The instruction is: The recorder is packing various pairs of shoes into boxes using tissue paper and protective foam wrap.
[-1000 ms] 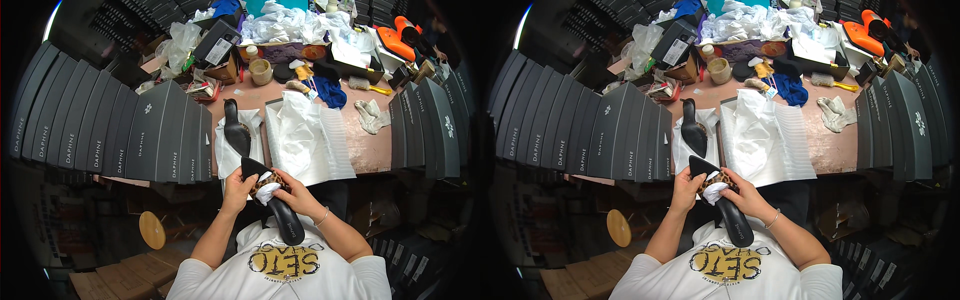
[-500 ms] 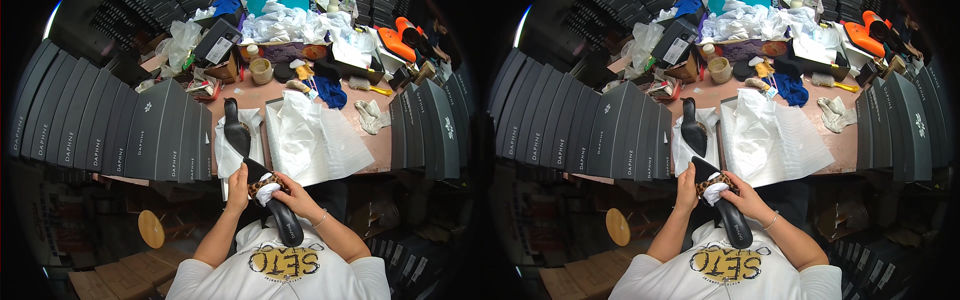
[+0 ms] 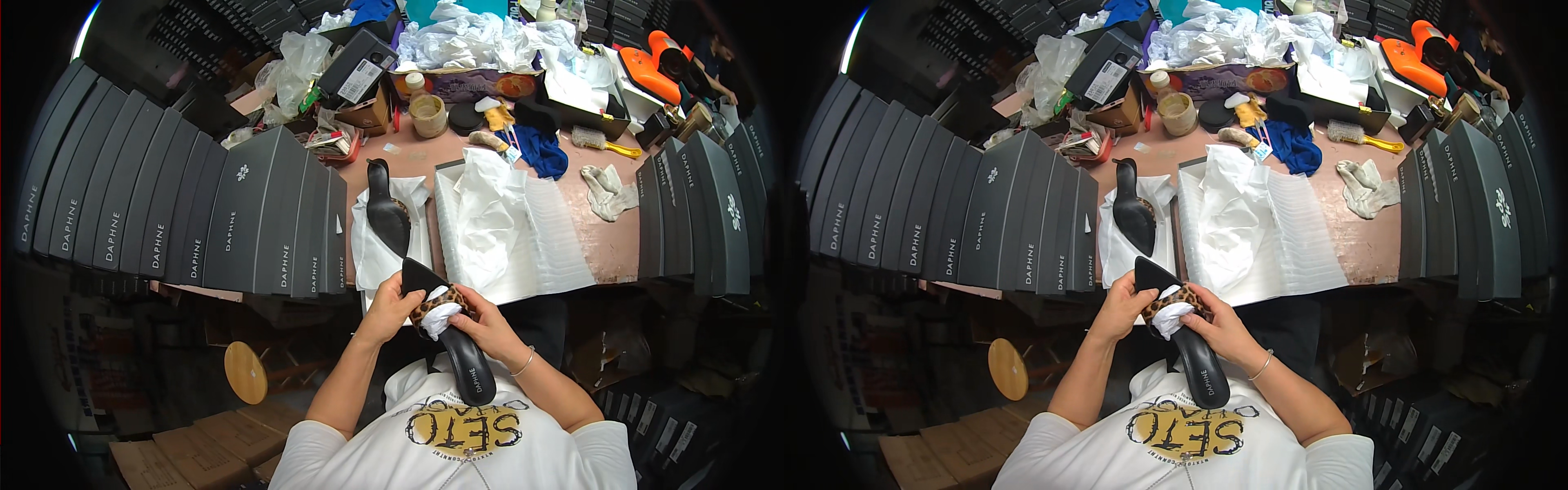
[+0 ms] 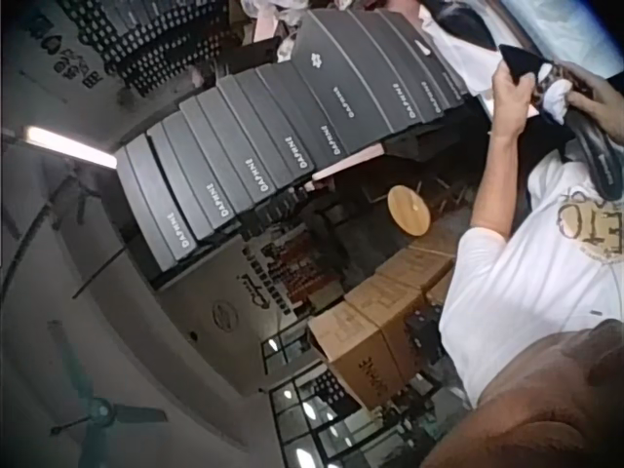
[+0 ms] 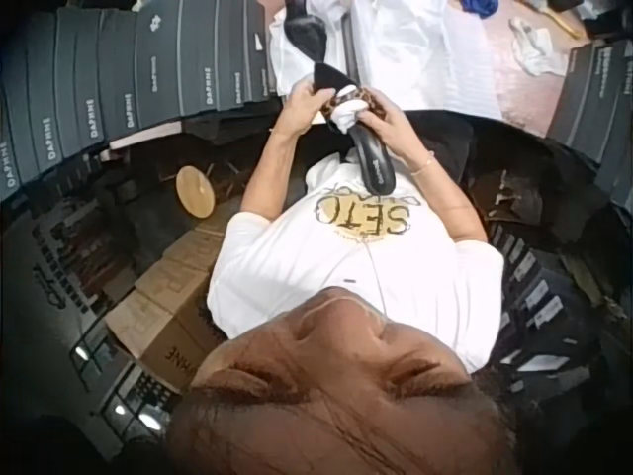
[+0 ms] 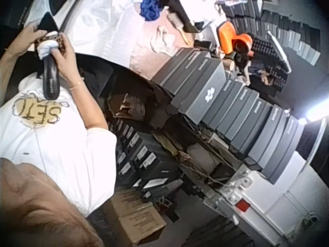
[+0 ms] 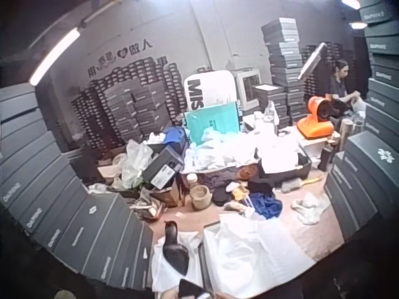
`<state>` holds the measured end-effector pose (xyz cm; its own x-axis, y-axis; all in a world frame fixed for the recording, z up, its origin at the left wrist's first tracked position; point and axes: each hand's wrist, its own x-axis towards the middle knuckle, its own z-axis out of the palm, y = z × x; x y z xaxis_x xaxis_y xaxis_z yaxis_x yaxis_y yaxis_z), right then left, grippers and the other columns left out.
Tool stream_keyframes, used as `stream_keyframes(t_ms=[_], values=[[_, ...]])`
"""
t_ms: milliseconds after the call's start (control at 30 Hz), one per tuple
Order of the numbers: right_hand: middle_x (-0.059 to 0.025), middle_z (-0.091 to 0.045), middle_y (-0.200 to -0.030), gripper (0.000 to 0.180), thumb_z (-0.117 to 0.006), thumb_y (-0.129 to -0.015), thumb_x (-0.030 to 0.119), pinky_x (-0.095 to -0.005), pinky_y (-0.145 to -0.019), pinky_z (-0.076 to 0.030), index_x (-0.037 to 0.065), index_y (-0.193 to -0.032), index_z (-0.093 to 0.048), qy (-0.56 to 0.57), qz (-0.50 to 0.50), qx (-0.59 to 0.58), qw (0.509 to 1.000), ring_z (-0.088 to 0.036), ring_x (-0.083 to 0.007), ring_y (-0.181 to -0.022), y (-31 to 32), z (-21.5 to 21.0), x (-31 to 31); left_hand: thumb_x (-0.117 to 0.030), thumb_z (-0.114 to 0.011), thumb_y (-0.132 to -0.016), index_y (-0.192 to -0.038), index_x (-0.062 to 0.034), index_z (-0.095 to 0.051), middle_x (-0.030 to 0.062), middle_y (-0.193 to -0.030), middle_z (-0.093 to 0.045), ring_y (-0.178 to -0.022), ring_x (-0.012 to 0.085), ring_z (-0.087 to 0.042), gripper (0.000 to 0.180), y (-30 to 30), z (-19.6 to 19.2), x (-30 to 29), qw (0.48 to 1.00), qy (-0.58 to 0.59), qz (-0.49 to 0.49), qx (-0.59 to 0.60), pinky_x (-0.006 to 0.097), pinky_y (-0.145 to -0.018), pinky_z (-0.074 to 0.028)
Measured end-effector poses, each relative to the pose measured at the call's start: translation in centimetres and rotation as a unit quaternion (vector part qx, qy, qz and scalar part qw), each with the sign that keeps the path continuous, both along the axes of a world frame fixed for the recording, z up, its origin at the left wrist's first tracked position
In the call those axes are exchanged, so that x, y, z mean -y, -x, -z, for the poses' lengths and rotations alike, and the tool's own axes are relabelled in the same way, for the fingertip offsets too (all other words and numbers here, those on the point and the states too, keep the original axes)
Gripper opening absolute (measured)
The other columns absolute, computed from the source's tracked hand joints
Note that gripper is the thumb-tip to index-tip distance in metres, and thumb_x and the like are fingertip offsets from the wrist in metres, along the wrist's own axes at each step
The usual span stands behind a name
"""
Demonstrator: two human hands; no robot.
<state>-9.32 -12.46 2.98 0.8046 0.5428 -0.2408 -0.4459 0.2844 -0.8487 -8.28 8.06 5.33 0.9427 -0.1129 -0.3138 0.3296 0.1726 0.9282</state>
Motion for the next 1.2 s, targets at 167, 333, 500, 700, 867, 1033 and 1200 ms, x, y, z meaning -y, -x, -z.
stream_keyframes(t_ms=[167, 333, 500, 700, 867, 1033, 1200], values=[[-0.0073, -0.055, -0.122, 0.055, -0.061, -0.092, 0.008, -0.0249, -0.094, -0.044, -0.001, -0.14, -0.036, -0.002, 0.002, 0.007, 1.0, -0.052, -0.011, -0.108, -0.2, -0.2, 0.2, -0.003, -0.061, -0.087, -0.106, 0.0029, -0.057, 0.0065, -0.094, -0.066, -0.081, 0.0098, -0.062, 0.02, 0.1, 0.2, 0.1, 0.999, 0.03, -0.022, -0.011, 0.024, -0.073, -0.051], [-0.0072, -0.055, -0.122, 0.055, -0.061, -0.092, 0.008, -0.025, -0.094, -0.044, -0.001, -0.14, -0.036, -0.002, 0.003, 0.004, 1.0, -0.052, -0.0108, -0.108, -0.2, -0.2, 0.2, -0.004, -0.061, -0.087, -0.102, 0.0027, -0.059, 0.0062, -0.092, -0.066, -0.079, 0.0095, -0.063, 0.016, 0.1, 0.0, 0.8, 0.999, 0.013, -0.043, -0.002, 0.024, -0.072, -0.051], [-0.0077, -0.055, -0.122, 0.055, -0.061, -0.092, 0.009, -0.0254, -0.095, -0.043, -0.001, -0.14, -0.036, 0.006, 0.004, 0.006, 1.0, -0.052, -0.0115, -0.109, -0.1, -0.5, 0.3, -0.004, -0.061, -0.087, -0.1, 0.0022, -0.06, 0.0057, -0.091, -0.066, -0.078, 0.0089, -0.062, 0.014, 0.1, 0.4, 0.9, 0.998, 0.016, -0.052, -0.011, 0.024, -0.071, -0.051], [-0.0084, -0.055, -0.123, 0.055, -0.061, -0.092, 0.009, -0.026, -0.096, -0.042, -0.002, -0.14, -0.036, 0.022, 0.005, 0.024, 0.999, -0.052, -0.0125, -0.111, -0.2, -0.7, 0.3, -0.004, -0.059, -0.088, -0.101, 0.0022, -0.06, 0.0045, -0.09, -0.065, -0.078, 0.0075, -0.061, 0.015, 0.2, 0.3, 1.4, 0.998, -0.007, -0.068, 0.003, 0.023, -0.071, -0.05], [-0.0084, -0.055, -0.123, 0.055, -0.061, -0.092, 0.01, -0.0258, -0.096, -0.042, -0.002, -0.139, -0.036, 0.027, 0.005, 0.025, 0.999, -0.052, -0.0123, -0.11, -0.2, -0.6, 0.3, -0.003, -0.059, -0.087, -0.102, 0.0026, -0.059, 0.0052, -0.091, -0.065, -0.079, 0.0086, -0.061, 0.016, 0.1, 0.4, 1.2, 0.998, -0.021, -0.057, 0.007, 0.023, -0.072, -0.05], [-0.0079, -0.054, -0.122, 0.055, -0.062, -0.092, 0.009, -0.0255, -0.095, -0.043, -0.002, -0.139, -0.036, 0.015, 0.006, 0.03, 0.999, -0.052, -0.0119, -0.109, -0.3, -0.2, 0.3, -0.003, -0.059, -0.088, -0.102, 0.0027, -0.059, 0.0058, -0.092, -0.066, -0.08, 0.009, -0.062, 0.016, 0.0, 0.2, 0.2, 1.0, 0.013, -0.026, -0.002, 0.024, -0.073, -0.051], [-0.0075, -0.054, -0.122, 0.055, -0.062, -0.091, 0.009, -0.0253, -0.094, -0.043, -0.001, -0.139, -0.036, 0.018, 0.005, 0.022, 1.0, -0.052, -0.0116, -0.109, -0.5, -0.8, 0.2, -0.005, -0.059, -0.09, -0.104, 0.0026, -0.059, 0.0052, -0.092, -0.065, -0.08, 0.0084, -0.061, 0.016, -0.2, 0.5, 0.9, 0.999, -0.005, -0.049, 0.005, 0.024, -0.073, -0.05]])
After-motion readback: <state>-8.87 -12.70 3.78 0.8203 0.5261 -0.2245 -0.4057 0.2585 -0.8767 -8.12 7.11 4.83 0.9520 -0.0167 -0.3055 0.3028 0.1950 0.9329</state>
